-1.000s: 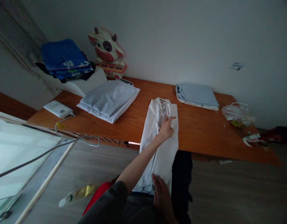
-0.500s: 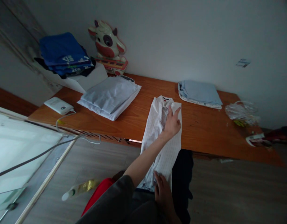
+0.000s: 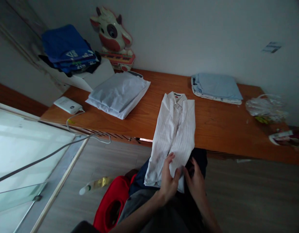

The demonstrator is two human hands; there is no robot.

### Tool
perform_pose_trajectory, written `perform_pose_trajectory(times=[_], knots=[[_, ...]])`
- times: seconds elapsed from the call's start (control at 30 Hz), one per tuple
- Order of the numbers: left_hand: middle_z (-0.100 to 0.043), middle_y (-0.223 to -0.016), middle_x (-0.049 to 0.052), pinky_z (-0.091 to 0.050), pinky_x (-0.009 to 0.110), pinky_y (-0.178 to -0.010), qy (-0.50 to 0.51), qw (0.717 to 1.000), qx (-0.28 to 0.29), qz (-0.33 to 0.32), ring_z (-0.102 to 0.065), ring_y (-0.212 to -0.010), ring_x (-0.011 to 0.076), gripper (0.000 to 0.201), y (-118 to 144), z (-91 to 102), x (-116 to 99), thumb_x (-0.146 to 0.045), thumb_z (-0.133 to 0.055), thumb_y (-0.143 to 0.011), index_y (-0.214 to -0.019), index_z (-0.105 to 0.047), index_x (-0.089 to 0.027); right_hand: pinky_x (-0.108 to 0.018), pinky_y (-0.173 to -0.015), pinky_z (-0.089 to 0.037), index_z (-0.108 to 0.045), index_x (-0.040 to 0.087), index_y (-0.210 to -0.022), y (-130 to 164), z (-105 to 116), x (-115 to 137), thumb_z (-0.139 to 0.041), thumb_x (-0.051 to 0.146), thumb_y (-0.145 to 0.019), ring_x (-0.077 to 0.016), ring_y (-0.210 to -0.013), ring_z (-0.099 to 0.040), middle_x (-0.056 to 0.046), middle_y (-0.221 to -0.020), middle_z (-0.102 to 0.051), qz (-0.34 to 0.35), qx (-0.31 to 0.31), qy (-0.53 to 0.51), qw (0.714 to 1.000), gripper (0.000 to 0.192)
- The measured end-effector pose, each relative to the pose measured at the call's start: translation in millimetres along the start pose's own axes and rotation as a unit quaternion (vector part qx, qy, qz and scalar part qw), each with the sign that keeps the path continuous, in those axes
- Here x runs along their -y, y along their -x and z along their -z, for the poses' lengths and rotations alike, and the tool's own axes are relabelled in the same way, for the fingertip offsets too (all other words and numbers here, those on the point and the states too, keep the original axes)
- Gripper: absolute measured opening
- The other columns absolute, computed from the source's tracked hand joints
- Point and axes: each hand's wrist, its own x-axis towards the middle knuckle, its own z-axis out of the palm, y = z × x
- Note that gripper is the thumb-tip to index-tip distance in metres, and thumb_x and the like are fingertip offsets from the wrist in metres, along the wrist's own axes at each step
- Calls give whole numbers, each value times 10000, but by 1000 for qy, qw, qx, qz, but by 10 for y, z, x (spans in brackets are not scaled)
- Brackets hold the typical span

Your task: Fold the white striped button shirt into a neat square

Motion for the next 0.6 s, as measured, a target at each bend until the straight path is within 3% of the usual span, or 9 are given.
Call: perform_pose_trajectory(times=[0.07,0.13,0.23,0.33,0.4,0.5,0.6], knots=[[-428,-1684,141,-394,528,-1268,-16,998,47,40,-420,-1561,300,714,10,-5,144,-271,-674,-965,-1612,-370,-262,-492,-1020,-545,-427,149,-1634,-127,-8,51,-677,599,-924,-324,-1162,-697,-205,-1433,-678,-4,37,2,999,877],[-503,-1615,152,-470,494,-1195,-35,995,66,71,-542,-1448,295,793,-55,13,232,-284,-720,-926,-1625,-346,-255,-490,-1024,-547,-505,154,-1586,-225,9,104,-686,605,-908,-337,-1162,-714,-185,-1350,-734,-12,68,0,998,834],[-685,-1326,123,-529,475,-1076,-110,985,95,88,-666,-1198,289,622,-211,93,254,-343,-768,-896,-1464,-547,-222,-460,-962,-572,-701,169,-1355,-306,77,156,-691,620,-895,-331,-1051,-739,-150,-1193,-796,-33,104,-28,994,644],[-715,-1149,89,-530,453,-1021,-164,973,149,67,-666,-1113,290,318,-313,177,173,-371,-794,-871,-1125,-699,-206,-432,-957,-582,-750,188,-1167,-297,128,175,-716,619,-882,-317,-1041,-736,-129,-1132,-805,-46,98,-122,987,518],[-712,-1148,79,-537,413,-989,-136,976,159,64,-670,-1094,270,267,-313,201,115,-368,-768,-893,-1095,-698,-207,-429,-1001,-580,-723,211,-1203,-251,129,178,-767,592,-855,-312,-1110,-733,-119,-1202,-791,-56,90,-208,972,518],[-711,-1222,88,-546,365,-943,-68,982,145,99,-687,-1089,246,420,-254,205,103,-357,-751,-906,-1278,-636,-203,-467,-1073,-563,-615,279,-1426,-164,96,166,-846,551,-803,-315,-1276,-692,-107,-1385,-734,-105,108,-316,937,718],[-729,-1113,64,-529,335,-873,-95,977,144,126,-685,-1009,228,411,-213,220,173,-369,-750,-900,-1253,-628,-197,-509,-1070,-569,-592,291,-1478,-104,55,139,-879,558,-772,-329,-1285,-696,-119,-1393,-735,-176,122,-365,906,807]])
